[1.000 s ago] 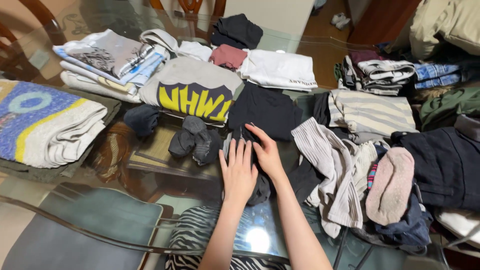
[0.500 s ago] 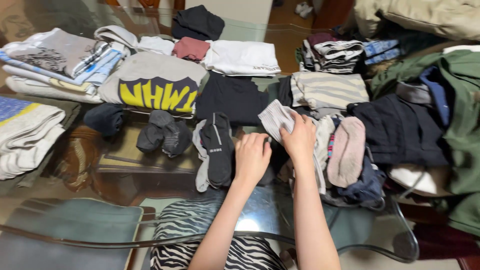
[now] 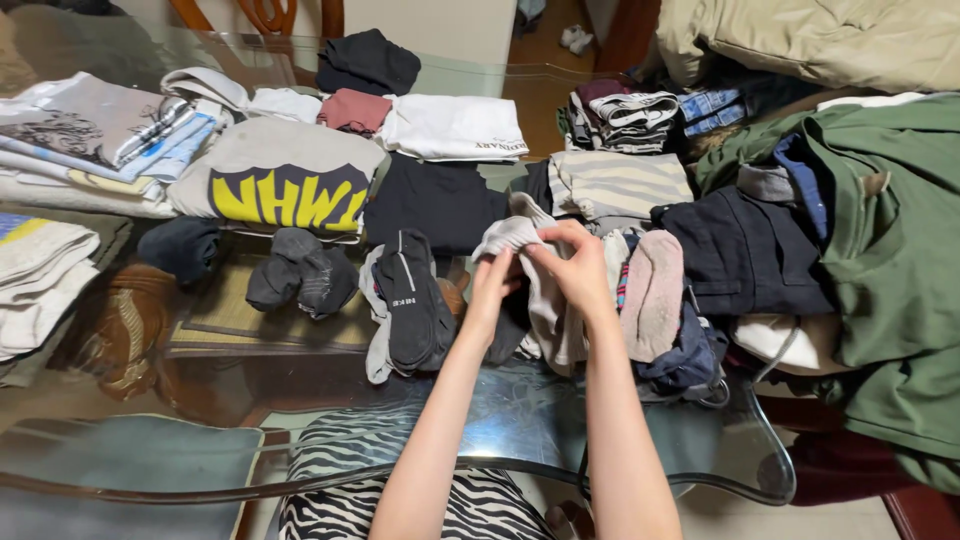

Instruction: Folding and pairing various socks on a glass table.

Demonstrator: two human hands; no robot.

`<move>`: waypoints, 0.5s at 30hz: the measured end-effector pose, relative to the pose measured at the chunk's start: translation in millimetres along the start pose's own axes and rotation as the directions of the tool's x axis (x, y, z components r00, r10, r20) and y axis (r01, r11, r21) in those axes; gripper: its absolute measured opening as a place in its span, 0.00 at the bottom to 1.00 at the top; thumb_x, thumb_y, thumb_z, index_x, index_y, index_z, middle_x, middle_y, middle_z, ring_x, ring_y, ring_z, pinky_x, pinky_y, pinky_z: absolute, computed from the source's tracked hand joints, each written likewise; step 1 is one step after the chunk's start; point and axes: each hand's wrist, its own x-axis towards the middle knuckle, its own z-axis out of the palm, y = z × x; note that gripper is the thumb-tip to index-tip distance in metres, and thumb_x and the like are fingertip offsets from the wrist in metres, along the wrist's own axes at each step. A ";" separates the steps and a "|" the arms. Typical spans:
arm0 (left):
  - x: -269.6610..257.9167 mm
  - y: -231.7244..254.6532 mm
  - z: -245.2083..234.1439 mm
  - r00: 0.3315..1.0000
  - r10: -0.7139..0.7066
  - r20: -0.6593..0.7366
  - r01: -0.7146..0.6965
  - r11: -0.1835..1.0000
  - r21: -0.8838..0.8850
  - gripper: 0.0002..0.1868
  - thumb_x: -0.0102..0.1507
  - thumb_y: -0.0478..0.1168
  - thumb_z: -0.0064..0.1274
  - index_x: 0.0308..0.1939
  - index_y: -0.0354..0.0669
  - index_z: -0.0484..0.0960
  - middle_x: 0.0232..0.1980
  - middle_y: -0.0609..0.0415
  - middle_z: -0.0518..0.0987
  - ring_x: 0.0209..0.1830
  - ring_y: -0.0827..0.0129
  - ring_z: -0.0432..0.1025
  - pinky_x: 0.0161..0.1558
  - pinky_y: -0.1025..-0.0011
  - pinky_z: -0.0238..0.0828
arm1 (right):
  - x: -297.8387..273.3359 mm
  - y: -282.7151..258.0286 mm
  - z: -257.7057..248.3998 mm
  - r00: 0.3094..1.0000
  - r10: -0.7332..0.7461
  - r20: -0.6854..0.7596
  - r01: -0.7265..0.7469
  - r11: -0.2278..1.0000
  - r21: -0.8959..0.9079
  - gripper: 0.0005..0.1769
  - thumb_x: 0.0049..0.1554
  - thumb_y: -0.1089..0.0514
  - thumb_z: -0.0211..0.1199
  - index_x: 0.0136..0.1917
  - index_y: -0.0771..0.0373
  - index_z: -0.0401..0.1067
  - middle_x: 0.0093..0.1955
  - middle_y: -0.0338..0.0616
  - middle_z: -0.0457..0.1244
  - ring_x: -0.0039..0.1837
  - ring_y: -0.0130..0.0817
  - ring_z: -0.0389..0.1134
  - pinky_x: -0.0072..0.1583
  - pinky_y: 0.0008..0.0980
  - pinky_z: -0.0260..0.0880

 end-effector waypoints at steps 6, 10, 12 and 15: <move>-16.5 124.0 -43.7 0.965 0.253 -0.067 -0.256 0.858 -0.445 0.20 0.68 0.46 0.52 0.61 0.41 0.74 0.58 0.54 0.78 0.55 0.72 0.73 0.55 0.67 0.69 | 20.1 -64.4 23.9 0.978 -0.058 0.199 0.025 0.986 0.165 0.16 0.52 0.61 0.76 0.52 0.69 0.79 0.50 0.42 0.66 0.54 0.29 0.65 0.56 0.27 0.63; -4.2 132.7 -84.0 0.913 0.377 -0.153 -0.407 0.837 -0.365 0.19 0.69 0.40 0.54 0.61 0.33 0.76 0.58 0.51 0.79 0.56 0.72 0.73 0.57 0.69 0.69 | 32.4 -68.0 54.4 0.966 -0.090 0.243 -0.032 0.890 0.455 0.23 0.54 0.63 0.72 0.62 0.68 0.75 0.58 0.37 0.67 0.61 0.25 0.66 0.63 0.24 0.64; -1.7 136.1 -97.9 0.867 0.430 -0.251 -0.496 0.792 -0.356 0.17 0.70 0.35 0.53 0.61 0.29 0.77 0.59 0.49 0.79 0.57 0.71 0.73 0.59 0.71 0.68 | 34.4 -63.5 65.3 0.984 0.075 0.163 -0.158 0.794 0.587 0.29 0.53 0.66 0.70 0.68 0.66 0.72 0.62 0.36 0.69 0.61 0.23 0.68 0.63 0.22 0.67; 1.4 124.0 -114.1 0.853 0.384 -0.352 -0.509 0.759 -0.407 0.16 0.70 0.34 0.51 0.61 0.29 0.76 0.59 0.49 0.79 0.57 0.70 0.73 0.58 0.70 0.69 | 34.9 -47.8 72.1 0.944 0.293 0.152 -0.323 0.720 0.615 0.35 0.55 0.68 0.68 0.76 0.63 0.69 0.59 0.40 0.68 0.43 0.26 0.52 0.43 0.27 0.50</move>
